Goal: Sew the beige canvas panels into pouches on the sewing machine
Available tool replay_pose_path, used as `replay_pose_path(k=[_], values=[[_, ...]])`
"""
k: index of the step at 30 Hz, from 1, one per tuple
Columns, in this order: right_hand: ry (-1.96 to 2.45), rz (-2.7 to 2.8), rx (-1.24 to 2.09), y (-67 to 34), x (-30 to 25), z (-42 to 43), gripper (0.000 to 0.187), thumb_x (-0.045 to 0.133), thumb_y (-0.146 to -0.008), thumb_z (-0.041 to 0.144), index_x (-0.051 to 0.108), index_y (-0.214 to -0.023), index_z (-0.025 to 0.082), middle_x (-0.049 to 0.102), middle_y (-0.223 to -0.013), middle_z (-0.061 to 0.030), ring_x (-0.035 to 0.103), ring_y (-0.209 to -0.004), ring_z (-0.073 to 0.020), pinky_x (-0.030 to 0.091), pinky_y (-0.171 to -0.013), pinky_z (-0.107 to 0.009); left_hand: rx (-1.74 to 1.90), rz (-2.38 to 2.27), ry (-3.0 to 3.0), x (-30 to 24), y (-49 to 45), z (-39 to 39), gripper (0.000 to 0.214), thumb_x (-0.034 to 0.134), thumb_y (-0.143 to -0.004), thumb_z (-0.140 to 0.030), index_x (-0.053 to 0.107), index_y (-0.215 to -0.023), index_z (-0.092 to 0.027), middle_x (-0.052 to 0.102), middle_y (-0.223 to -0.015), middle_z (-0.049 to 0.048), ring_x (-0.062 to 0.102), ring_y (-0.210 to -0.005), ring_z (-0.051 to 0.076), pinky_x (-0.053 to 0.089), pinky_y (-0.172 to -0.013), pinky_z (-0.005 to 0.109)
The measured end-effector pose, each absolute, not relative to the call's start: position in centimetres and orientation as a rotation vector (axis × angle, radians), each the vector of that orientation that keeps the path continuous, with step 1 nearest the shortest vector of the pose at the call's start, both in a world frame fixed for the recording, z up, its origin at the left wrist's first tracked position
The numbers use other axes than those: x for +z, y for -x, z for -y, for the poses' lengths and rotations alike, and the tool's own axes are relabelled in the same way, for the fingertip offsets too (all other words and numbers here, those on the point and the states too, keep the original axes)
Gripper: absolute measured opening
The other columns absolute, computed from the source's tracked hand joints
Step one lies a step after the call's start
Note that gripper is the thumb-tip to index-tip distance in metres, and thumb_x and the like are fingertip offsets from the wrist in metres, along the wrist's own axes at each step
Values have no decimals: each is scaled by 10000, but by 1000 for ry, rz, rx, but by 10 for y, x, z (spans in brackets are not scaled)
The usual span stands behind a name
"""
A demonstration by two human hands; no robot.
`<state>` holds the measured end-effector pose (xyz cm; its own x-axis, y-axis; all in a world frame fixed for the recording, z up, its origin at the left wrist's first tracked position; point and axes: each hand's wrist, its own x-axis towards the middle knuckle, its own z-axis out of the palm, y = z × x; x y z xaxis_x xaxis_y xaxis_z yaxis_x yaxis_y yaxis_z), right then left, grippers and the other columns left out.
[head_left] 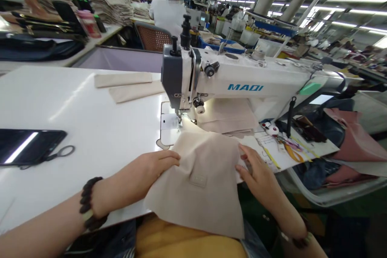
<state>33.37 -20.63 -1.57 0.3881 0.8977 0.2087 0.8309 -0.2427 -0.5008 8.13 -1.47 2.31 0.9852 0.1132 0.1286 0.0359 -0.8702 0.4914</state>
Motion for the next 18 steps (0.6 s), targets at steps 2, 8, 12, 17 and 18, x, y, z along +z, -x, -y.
replay_pose_path(k=[2,8,12,17,18], values=[[2114,1372,251,-338,-15,201,491,479,-819,264,407,-1299,183,585,-1084,-109,569,-904,-210,456,-836,-414,198,-117,-2621,20,-79,16,284,415,-830,-90,563,-1058,-173,596,-1171,85,597,-1028,156,479,-907,255],[1911,1140,548,-349,-10,178,450,531,-782,296,529,-1212,163,621,-886,-43,567,-735,-158,472,-688,-309,258,-107,-2746,9,-76,23,374,332,-822,-8,574,-1065,-157,598,-1175,82,568,-1078,144,447,-963,255],[1819,1156,464,-345,-3,172,370,571,-765,297,614,-1116,187,609,-803,-17,539,-697,-144,451,-658,-282,279,-88,-2788,6,-72,26,418,319,-812,9,566,-1107,-153,584,-1204,81,552,-1102,136,432,-981,249],[1761,1136,248,-338,9,175,334,587,-756,297,634,-1062,174,543,-685,23,479,-575,-110,408,-546,-241,283,-88,-2820,3,-66,28,491,318,-780,35,533,-1177,-157,539,-1279,77,500,-1179,140,394,-1022,269],[1755,1131,213,-337,12,176,322,594,-754,294,636,-1052,181,543,-686,26,476,-572,-108,403,-542,-239,279,-86,-2826,3,-65,29,492,326,-774,32,531,-1179,-155,534,-1285,81,497,-1182,144,393,-1025,274]])
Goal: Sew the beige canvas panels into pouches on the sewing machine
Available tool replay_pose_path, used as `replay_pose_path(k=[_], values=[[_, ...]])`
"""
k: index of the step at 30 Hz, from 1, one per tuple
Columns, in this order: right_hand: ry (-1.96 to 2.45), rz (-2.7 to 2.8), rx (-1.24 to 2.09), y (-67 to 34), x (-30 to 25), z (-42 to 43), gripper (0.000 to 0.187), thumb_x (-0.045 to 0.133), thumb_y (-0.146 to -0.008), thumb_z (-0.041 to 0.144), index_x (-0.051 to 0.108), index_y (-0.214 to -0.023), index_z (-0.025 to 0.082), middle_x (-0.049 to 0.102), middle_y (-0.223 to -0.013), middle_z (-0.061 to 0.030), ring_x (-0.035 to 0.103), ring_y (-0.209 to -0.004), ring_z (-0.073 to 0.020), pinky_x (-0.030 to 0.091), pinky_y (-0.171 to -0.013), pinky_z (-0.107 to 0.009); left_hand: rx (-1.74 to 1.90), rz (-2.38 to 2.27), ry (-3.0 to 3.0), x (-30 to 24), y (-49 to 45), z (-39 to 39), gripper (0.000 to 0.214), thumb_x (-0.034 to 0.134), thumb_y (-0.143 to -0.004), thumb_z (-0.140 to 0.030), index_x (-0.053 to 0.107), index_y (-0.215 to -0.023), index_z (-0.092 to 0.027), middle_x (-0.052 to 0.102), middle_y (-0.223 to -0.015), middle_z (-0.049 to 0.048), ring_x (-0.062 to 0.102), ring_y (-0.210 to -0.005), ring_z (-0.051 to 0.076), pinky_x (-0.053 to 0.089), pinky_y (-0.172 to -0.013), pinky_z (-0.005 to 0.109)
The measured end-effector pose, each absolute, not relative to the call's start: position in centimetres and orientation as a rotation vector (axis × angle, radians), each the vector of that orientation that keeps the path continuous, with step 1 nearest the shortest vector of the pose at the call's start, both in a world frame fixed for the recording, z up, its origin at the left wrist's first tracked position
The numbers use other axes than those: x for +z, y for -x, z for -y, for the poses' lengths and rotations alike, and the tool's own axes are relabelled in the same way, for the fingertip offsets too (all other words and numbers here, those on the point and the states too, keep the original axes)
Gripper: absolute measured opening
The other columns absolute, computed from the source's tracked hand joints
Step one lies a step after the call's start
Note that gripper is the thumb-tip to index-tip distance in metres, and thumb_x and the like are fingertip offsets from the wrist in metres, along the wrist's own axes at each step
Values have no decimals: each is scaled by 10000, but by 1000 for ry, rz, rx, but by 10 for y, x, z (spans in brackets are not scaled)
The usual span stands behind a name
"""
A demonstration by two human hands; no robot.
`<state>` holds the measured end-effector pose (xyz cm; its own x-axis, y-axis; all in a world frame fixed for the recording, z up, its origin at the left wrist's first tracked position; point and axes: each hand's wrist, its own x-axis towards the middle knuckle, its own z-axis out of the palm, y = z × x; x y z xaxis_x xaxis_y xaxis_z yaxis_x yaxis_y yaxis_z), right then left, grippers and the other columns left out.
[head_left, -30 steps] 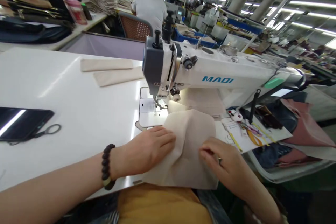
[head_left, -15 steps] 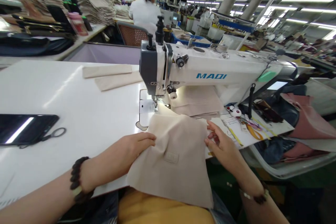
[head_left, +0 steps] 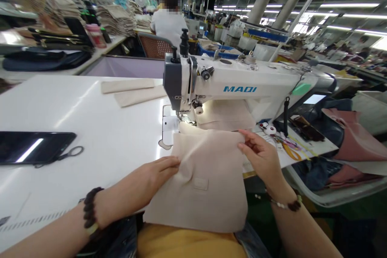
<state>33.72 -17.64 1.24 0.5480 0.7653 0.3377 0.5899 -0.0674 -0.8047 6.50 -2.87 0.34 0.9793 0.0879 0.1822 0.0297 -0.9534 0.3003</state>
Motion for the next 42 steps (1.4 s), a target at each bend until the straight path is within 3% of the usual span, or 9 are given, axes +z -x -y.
replay_pose_path(k=[2,5,8,13,18,22,27,34,42], values=[[1723,1096,237,-337,18,178,351,614,-742,291,618,-1080,196,552,-692,29,480,-575,-106,403,-543,-235,281,-77,-2836,5,-65,30,467,341,-773,17,534,-1169,-138,529,-1284,99,497,-1183,157,397,-1023,280],[1598,990,625,-340,24,179,435,644,-710,314,579,-1125,205,604,-721,13,548,-627,-127,444,-574,-243,298,-69,-2829,9,-68,34,413,348,-782,4,554,-1117,-122,546,-1245,118,520,-1151,159,419,-1001,266],[1509,935,963,-344,24,179,352,653,-695,356,627,-1005,191,660,-769,-27,602,-695,-165,484,-633,-280,327,-86,-2805,11,-72,37,383,349,-781,6,568,-1068,-121,563,-1201,124,555,-1096,157,452,-962,254],[1636,1106,747,-344,25,179,264,601,-760,348,622,-980,203,672,-898,-34,601,-805,-176,479,-728,-305,332,-98,-2771,7,-72,38,384,420,-760,-39,541,-1111,-138,532,-1241,130,528,-1136,191,458,-971,305],[1604,1206,601,-339,32,179,183,558,-803,338,552,-930,207,617,-794,-4,575,-708,-140,457,-622,-244,330,-90,-2765,-1,-73,37,397,454,-775,-73,506,-1166,-122,498,-1286,152,498,-1182,201,434,-997,313],[1689,1375,573,-341,36,183,335,544,-824,347,525,-1134,223,591,-789,7,524,-614,-119,416,-535,-226,344,-126,-2756,-4,-72,37,420,424,-775,-42,507,-1178,-128,505,-1290,145,483,-1202,198,422,-1009,325],[1733,1438,612,-345,39,185,339,499,-851,415,617,-1107,225,632,-1052,-54,579,-896,-191,455,-730,-299,320,-147,-2746,-4,-71,36,429,433,-780,-46,506,-1187,-163,504,-1302,124,482,-1204,188,423,-1006,324],[1610,1070,898,-353,30,170,406,555,-816,470,594,-1134,222,653,-840,-10,582,-667,-118,441,-566,-218,306,-145,-2772,-5,-69,35,475,395,-783,-2,493,-1220,-164,494,-1323,114,467,-1223,176,406,-1018,314],[1582,916,1359,-375,41,143,364,684,-710,467,715,-933,182,704,-835,-59,625,-701,-148,496,-653,-272,289,-136,-2789,-10,-68,30,468,373,-823,2,487,-1242,-173,491,-1336,101,456,-1236,171,395,-1024,308]])
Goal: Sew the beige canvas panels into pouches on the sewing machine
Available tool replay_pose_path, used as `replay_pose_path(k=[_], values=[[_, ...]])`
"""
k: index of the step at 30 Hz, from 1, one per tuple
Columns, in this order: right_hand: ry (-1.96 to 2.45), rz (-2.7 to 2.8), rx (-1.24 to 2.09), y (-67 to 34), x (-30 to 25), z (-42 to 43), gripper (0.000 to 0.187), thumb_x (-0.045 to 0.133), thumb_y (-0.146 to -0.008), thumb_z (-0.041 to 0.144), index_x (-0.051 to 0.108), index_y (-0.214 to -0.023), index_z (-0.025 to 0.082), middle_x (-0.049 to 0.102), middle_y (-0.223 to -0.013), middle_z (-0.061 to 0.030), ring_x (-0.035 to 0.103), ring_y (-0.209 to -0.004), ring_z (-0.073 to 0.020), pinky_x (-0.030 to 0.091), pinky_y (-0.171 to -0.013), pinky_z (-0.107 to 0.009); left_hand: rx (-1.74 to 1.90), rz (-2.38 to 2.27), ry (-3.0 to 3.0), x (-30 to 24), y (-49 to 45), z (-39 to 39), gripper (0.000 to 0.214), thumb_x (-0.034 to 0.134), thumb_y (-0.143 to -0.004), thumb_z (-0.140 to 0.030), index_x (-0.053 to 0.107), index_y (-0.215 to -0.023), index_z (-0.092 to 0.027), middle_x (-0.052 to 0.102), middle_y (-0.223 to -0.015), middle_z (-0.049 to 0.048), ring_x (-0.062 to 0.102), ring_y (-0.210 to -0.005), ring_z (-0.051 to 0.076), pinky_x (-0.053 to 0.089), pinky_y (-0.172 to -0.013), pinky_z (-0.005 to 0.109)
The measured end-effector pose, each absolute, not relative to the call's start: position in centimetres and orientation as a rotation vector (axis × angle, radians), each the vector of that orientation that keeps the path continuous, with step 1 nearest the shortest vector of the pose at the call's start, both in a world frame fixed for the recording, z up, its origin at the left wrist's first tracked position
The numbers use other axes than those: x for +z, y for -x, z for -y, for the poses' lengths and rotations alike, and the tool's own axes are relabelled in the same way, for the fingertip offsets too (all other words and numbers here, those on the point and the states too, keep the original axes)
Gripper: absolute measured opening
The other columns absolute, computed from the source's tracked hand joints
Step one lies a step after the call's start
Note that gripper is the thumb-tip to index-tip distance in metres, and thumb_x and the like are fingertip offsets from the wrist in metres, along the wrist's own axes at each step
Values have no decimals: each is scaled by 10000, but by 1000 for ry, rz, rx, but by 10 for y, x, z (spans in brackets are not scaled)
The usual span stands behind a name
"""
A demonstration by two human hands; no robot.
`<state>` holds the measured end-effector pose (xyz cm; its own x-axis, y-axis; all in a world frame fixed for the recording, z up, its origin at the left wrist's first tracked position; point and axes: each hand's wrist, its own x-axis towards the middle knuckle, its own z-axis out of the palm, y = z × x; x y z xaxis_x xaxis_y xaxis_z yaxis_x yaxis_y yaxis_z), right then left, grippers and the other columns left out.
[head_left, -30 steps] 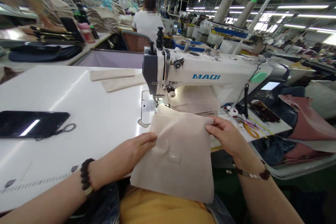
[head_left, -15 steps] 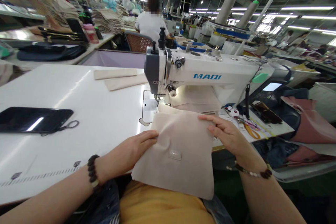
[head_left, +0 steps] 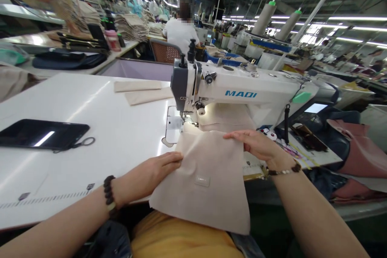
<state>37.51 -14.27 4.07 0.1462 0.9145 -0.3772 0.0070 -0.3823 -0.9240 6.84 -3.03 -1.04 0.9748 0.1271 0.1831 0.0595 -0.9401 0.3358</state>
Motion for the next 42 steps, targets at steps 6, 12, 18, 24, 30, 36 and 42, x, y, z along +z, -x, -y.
replay_pose_path(k=[6,12,18,24,30,36,42], values=[[1633,971,1402,-385,46,134,358,693,-704,442,711,-950,183,713,-873,-61,633,-706,-137,484,-615,-233,291,-102,-2805,-8,-69,31,415,356,-839,-15,503,-1212,-124,501,-1318,127,455,-1235,173,394,-1026,300],[1877,1237,1213,-380,42,125,361,622,-734,433,712,-912,132,714,-829,-81,645,-702,-171,500,-630,-279,307,-67,-2822,-6,-72,30,394,361,-835,-15,509,-1190,-97,520,-1288,137,476,-1208,181,417,-1005,287],[2067,1666,449,-384,70,134,262,473,-766,202,718,-858,212,705,-914,-28,639,-829,-181,486,-772,-314,412,-72,-2761,-6,-66,32,240,396,-863,-97,580,-1014,-130,615,-1080,113,575,-1010,194,472,-913,307],[2305,1928,-800,-394,79,120,373,380,-775,45,690,-950,156,679,-1024,-88,623,-913,-221,489,-792,-349,437,-276,-2728,-12,-60,34,168,472,-821,-103,600,-916,-158,614,-919,81,564,-899,214,469,-874,388],[2524,1689,-918,-367,54,105,359,367,-849,80,598,-1121,115,629,-1101,-135,599,-886,-261,467,-735,-373,332,-343,-2701,-12,-59,32,225,468,-784,-21,616,-908,-137,603,-925,88,550,-867,216,466,-874,400],[2659,1430,-821,-362,36,90,391,407,-898,259,498,-1207,38,551,-1193,-211,509,-1074,-307,430,-844,-403,363,-316,-2644,-12,-56,24,283,424,-760,-3,619,-915,-137,609,-964,100,556,-865,219,491,-854,394],[2670,1346,-703,-377,30,66,364,427,-890,282,550,-1145,53,531,-1198,-227,446,-1147,-335,389,-907,-466,529,-331,-2664,-7,-55,16,340,405,-679,19,640,-868,-138,631,-936,106,575,-848,234,511,-809,402]])
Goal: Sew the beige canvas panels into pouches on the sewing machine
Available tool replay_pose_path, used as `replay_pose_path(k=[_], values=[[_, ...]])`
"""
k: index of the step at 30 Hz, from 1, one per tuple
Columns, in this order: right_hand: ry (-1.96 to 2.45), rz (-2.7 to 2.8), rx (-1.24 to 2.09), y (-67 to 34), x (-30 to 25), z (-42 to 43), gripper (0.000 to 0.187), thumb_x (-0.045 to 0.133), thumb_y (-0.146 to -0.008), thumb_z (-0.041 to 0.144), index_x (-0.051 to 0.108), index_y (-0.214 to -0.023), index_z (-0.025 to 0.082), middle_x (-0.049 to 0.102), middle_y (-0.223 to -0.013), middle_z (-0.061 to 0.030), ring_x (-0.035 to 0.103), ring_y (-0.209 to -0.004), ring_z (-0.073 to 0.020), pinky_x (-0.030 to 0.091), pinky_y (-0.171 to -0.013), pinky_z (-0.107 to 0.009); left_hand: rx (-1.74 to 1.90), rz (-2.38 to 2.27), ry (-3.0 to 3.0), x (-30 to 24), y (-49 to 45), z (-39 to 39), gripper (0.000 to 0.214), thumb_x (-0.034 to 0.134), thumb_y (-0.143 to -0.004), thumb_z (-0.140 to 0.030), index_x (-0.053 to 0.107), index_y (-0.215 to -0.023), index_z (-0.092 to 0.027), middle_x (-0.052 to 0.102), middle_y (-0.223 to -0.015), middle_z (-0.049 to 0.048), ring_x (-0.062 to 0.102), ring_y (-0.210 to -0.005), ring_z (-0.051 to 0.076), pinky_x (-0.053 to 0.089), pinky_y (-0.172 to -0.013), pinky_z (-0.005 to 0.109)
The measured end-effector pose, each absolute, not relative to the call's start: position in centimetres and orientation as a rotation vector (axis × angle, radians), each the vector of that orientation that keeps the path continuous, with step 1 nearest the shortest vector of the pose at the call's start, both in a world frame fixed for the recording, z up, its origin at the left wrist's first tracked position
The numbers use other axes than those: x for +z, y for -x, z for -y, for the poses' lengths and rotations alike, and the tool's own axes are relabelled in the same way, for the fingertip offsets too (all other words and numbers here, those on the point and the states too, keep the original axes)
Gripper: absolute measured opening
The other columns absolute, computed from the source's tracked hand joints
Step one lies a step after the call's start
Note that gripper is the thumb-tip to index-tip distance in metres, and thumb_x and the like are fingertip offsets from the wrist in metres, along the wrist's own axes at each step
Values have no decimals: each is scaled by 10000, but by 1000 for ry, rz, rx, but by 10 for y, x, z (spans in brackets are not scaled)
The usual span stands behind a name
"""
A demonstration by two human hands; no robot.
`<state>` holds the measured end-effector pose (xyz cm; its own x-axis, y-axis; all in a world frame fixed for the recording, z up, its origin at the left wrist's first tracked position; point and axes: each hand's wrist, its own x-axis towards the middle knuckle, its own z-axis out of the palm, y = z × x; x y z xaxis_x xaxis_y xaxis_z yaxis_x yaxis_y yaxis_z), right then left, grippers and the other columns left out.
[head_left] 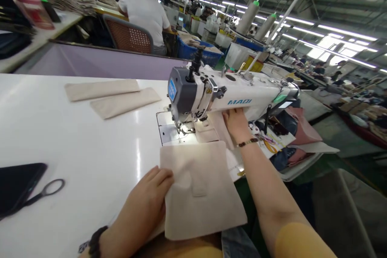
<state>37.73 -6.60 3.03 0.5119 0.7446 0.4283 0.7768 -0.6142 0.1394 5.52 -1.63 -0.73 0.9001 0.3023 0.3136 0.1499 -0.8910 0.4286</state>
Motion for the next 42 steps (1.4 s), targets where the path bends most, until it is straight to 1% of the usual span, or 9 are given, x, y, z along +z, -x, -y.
replay_pose_path(k=[7,10,18,24,30,33,35,38,42], values=[[2330,1592,-563,-335,47,120,345,356,-903,210,591,-1124,88,552,-1187,-203,507,-1105,-291,402,-936,-456,700,-329,-2682,-10,-56,13,335,365,-736,-16,656,-824,-157,653,-887,83,600,-803,211,497,-842,403],[2161,1834,-381,-319,33,136,299,393,-905,241,621,-1086,172,633,-1110,-109,551,-1069,-208,440,-935,-373,711,-370,-2673,-12,-56,10,355,358,-725,-16,658,-842,-165,660,-914,76,601,-844,199,502,-830,345],[1917,2061,-126,-328,11,148,349,399,-867,134,575,-1165,172,585,-1228,-124,469,-1209,-264,192,-1042,-640,434,-451,-2681,-12,-44,0,374,410,-845,-142,600,-1112,-321,611,-1173,-2,552,-1092,185,432,-970,331],[1545,2317,435,-333,23,165,646,341,-693,-13,441,-1311,142,491,-1344,-90,358,-1296,-143,286,-1095,-388,465,-574,-2718,-15,-21,-2,363,445,-831,-179,625,-1088,-362,583,-1236,-1,556,-1116,206,452,-959,337],[1427,2368,879,-323,26,154,623,603,-790,366,400,-1348,177,413,-1403,-114,320,-1320,-227,106,-1124,-475,579,-1041,-2446,-12,-8,2,244,441,-890,-364,644,-988,-270,667,-1056,16,633,-947,185,499,-879,294],[1359,2224,837,-307,21,136,452,582,-819,386,542,-1210,161,519,-1304,-122,437,-1239,-215,238,-1099,-407,608,-1157,-2436,-7,-10,8,283,431,-889,-413,644,-936,-233,692,-940,28,650,-844,191,523,-815,293],[1408,2056,826,-296,17,124,233,491,-863,247,630,-1031,165,618,-1150,-102,553,-1091,-185,405,-978,-329,622,-1174,-2468,-3,-12,11,293,434,-885,-430,645,-893,-227,691,-898,25,648,-804,188,529,-777,283],[1557,1826,815,-286,12,111,207,449,-854,178,648,-801,174,662,-914,-64,616,-857,-172,492,-762,-281,590,-1183,-2456,4,-14,13,262,435,-889,-405,632,-895,-231,666,-926,12,641,-788,163,525,-743,242],[1581,1575,840,-279,3,113,160,519,-833,252,607,-945,179,658,-917,-58,621,-831,-188,495,-708,-285,534,-1130,-2436,7,-17,12,266,407,-894,-356,618,-817,-213,644,-913,17,639,-788,148,518,-738,220]])
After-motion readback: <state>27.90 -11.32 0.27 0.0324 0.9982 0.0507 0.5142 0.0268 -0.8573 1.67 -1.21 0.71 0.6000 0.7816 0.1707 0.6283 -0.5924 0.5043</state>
